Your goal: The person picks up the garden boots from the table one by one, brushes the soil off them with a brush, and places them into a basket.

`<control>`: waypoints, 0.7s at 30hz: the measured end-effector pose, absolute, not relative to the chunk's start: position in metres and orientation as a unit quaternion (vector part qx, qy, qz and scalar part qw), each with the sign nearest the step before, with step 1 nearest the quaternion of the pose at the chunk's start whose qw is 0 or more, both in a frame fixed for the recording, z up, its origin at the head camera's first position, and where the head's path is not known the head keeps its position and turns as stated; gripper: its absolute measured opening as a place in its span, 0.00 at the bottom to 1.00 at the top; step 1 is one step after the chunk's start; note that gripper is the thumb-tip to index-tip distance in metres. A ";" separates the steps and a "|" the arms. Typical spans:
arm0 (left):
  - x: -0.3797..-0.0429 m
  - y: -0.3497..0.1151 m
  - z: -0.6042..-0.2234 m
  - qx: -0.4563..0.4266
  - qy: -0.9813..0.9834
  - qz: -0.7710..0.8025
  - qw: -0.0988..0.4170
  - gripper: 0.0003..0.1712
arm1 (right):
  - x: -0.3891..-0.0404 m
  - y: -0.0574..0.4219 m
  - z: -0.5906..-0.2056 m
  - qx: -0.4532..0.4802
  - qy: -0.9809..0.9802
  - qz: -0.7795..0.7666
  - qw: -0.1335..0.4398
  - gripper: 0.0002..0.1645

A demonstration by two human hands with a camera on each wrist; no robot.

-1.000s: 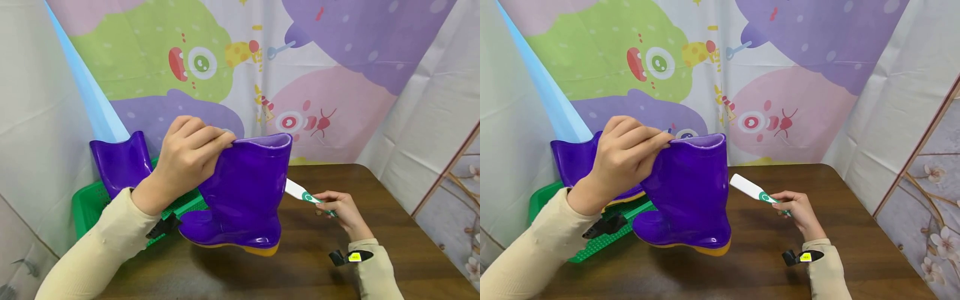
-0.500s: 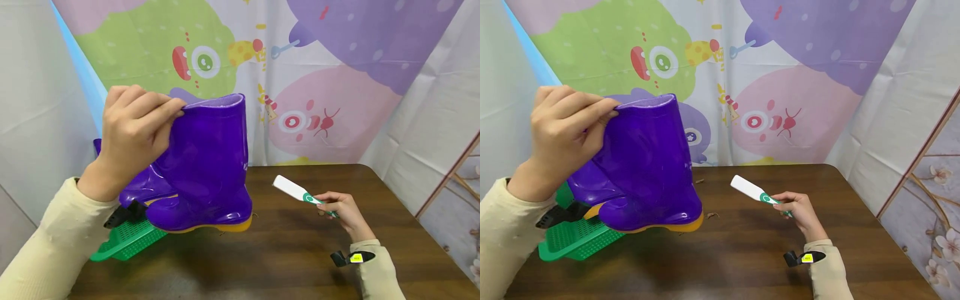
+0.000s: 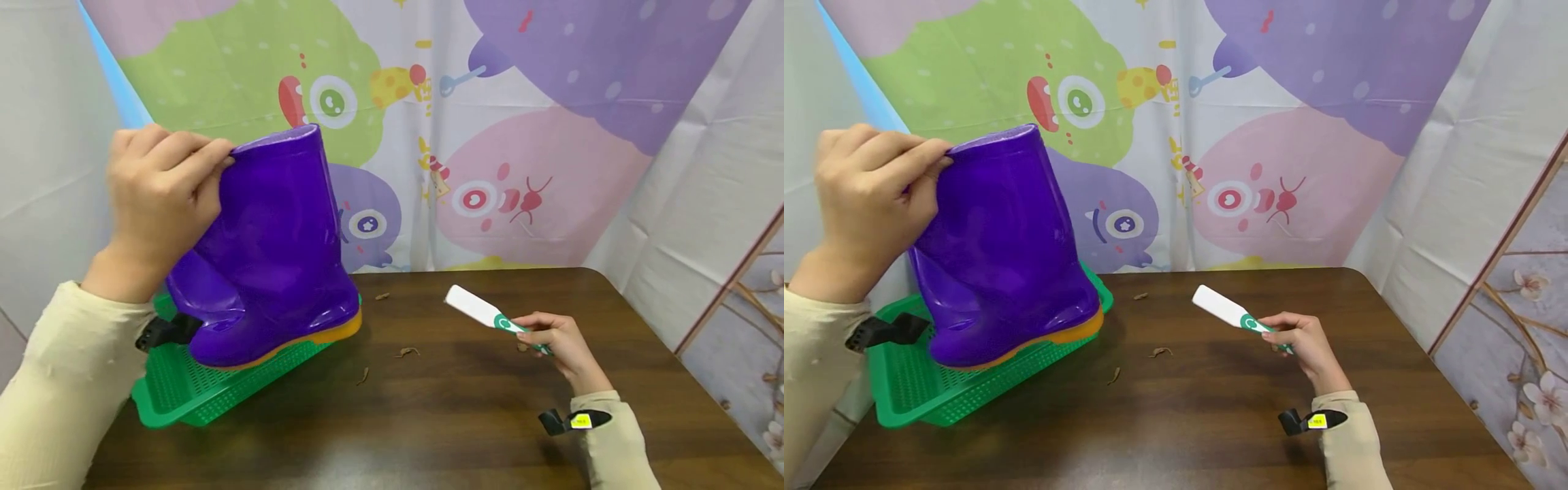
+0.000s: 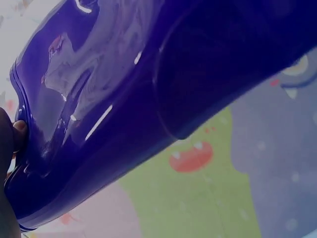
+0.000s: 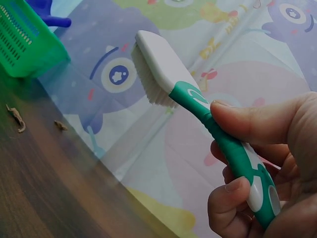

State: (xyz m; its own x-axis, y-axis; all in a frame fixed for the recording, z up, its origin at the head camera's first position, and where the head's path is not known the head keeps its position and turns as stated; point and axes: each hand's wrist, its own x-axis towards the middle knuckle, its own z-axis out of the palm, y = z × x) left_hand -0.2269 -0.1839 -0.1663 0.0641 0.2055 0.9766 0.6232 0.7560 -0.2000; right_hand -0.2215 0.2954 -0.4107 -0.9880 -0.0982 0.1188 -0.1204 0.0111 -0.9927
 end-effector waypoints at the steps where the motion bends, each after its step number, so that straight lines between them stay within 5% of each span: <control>1: -0.229 -0.187 -0.167 -0.305 -0.667 -0.157 0.661 0.09 | -0.222 0.296 -0.411 0.078 -0.710 0.700 0.008 0.20; 21: -0.259 -0.242 -0.201 -0.257 -0.717 -0.104 0.639 0.13 | -0.222 0.297 -0.411 0.086 -0.707 0.701 0.011 0.20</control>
